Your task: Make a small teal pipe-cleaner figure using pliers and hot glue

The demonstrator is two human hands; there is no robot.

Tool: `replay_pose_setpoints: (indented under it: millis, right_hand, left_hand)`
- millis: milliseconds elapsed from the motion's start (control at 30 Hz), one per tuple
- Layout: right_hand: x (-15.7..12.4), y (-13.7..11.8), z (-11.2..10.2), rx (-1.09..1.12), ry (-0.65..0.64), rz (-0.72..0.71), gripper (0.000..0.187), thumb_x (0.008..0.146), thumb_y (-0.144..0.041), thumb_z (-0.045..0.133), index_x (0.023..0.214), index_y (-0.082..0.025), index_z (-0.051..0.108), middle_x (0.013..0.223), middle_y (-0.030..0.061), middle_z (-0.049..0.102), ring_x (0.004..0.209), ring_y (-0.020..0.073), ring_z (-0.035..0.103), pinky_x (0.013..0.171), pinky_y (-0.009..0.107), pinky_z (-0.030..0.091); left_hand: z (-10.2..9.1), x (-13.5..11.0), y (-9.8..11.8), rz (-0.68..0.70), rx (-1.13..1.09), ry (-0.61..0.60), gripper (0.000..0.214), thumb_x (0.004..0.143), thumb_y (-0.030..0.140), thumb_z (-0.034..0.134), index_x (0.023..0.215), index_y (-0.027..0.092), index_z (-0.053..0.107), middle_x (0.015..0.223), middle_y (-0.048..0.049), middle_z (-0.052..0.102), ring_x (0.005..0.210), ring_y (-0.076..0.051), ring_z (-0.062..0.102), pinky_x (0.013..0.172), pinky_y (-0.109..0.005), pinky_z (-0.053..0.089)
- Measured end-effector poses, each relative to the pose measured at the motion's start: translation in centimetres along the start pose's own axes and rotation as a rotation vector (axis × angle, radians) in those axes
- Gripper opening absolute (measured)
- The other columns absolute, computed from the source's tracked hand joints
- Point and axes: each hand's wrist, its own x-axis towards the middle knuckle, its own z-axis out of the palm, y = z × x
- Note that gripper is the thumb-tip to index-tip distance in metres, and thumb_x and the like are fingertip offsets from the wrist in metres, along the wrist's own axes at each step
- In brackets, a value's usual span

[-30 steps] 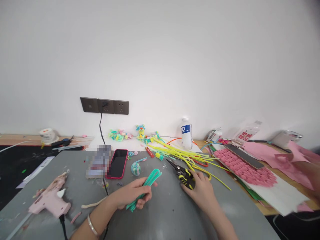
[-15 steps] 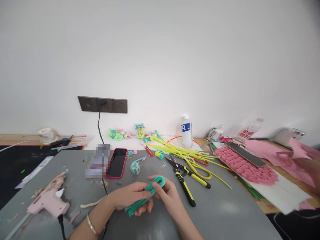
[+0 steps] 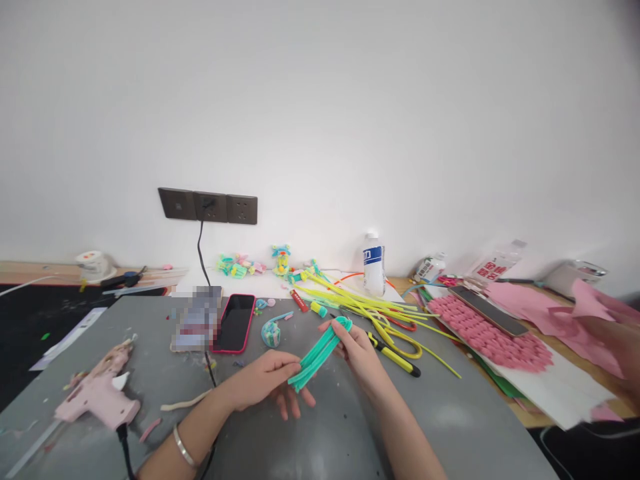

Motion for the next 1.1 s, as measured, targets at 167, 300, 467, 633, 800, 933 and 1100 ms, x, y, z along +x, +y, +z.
replay_pose_setpoints:
  millis: [167, 300, 467, 633, 800, 933, 1100]
  right_hand:
    - [1.6, -0.8, -0.6, 0.118, 0.157, 0.027, 0.046, 0.067, -0.06, 0.076, 0.064, -0.017, 0.061, 0.048, -0.0107, 0.022, 0.042, 0.0062, 0.019, 0.042, 0.023, 0.015]
    - [2.3, -1.5, -1.2, 0.111, 0.208, -0.007, 0.046, 0.067, -0.062, 0.075, 0.064, -0.018, 0.06, 0.048, -0.0115, 0.02, 0.042, 0.0067, 0.016, 0.04, 0.023, 0.013]
    - [1.3, -2.1, -0.3, -0.101, 0.097, -0.076, 0.048, 0.074, -0.065, 0.068, 0.067, -0.018, 0.062, 0.048, -0.0083, 0.029, 0.042, 0.0081, 0.024, 0.042, 0.024, 0.018]
    - [0.2, -2.7, 1.2, -0.305, 0.048, -0.123, 0.055, 0.074, -0.073, 0.062, 0.07, -0.018, 0.064, 0.045, -0.0061, 0.038, 0.037, 0.0097, 0.033, 0.039, 0.025, 0.024]
    - [0.3, -2.8, 1.0, -0.373, 0.038, -0.088, 0.056, 0.076, -0.075, 0.059, 0.066, -0.02, 0.059, 0.036, -0.0056, 0.044, 0.031, 0.0115, 0.038, 0.038, 0.026, 0.029]
    - [1.0, -2.4, -0.7, -0.305, 0.032, -0.012, 0.058, 0.078, -0.071, 0.06, 0.051, -0.022, 0.044, 0.035, -0.0045, 0.043, 0.032, 0.0095, 0.037, 0.04, 0.025, 0.028]
    - [2.1, -1.9, -2.9, -0.172, 0.063, 0.083, 0.061, 0.074, -0.071, 0.063, 0.047, -0.024, 0.035, 0.035, -0.0083, 0.032, 0.034, 0.0072, 0.028, 0.04, 0.023, 0.021]
  left_hand:
    - [-0.4, 0.3, 0.0, 0.125, -0.022, 0.133, 0.044, 0.091, 0.059, 0.051, 0.092, 0.015, 0.057, 0.077, -0.0124, 0.078, 0.038, -0.011, 0.059, 0.034, -0.018, 0.036]
    - [-0.6, 0.2, 0.3, 0.213, -0.046, 0.173, 0.041, 0.091, 0.056, 0.053, 0.093, 0.016, 0.057, 0.066, -0.0063, 0.075, 0.033, -0.007, 0.051, 0.032, -0.016, 0.029]
    - [-0.1, 0.0, 0.2, 0.102, -0.003, -0.027, 0.044, 0.089, 0.062, 0.052, 0.098, 0.02, 0.049, 0.065, -0.0016, 0.072, 0.033, -0.008, 0.051, 0.033, -0.017, 0.033]
    - [0.2, -0.2, 0.1, 0.027, 0.165, -0.109, 0.038, 0.086, 0.054, 0.062, 0.092, 0.02, 0.048, 0.06, 0.0026, 0.068, 0.034, -0.006, 0.049, 0.035, -0.016, 0.033]
    - [0.2, -0.3, 0.2, 0.034, 0.205, -0.048, 0.042, 0.086, 0.06, 0.057, 0.076, 0.02, 0.048, 0.05, 0.0051, 0.059, 0.034, -0.006, 0.045, 0.035, -0.016, 0.033]
    - [0.0, -0.3, 0.4, 0.146, 0.15, 0.113, 0.044, 0.087, 0.06, 0.057, 0.073, 0.02, 0.046, 0.044, 0.0082, 0.05, 0.032, -0.004, 0.033, 0.033, -0.015, 0.023]
    - [-0.4, -0.1, 0.6, 0.33, -0.168, 0.246, 0.04, 0.086, 0.055, 0.064, 0.074, 0.018, 0.052, 0.039, 0.011, 0.041, 0.031, -0.003, 0.021, 0.033, -0.016, 0.017]
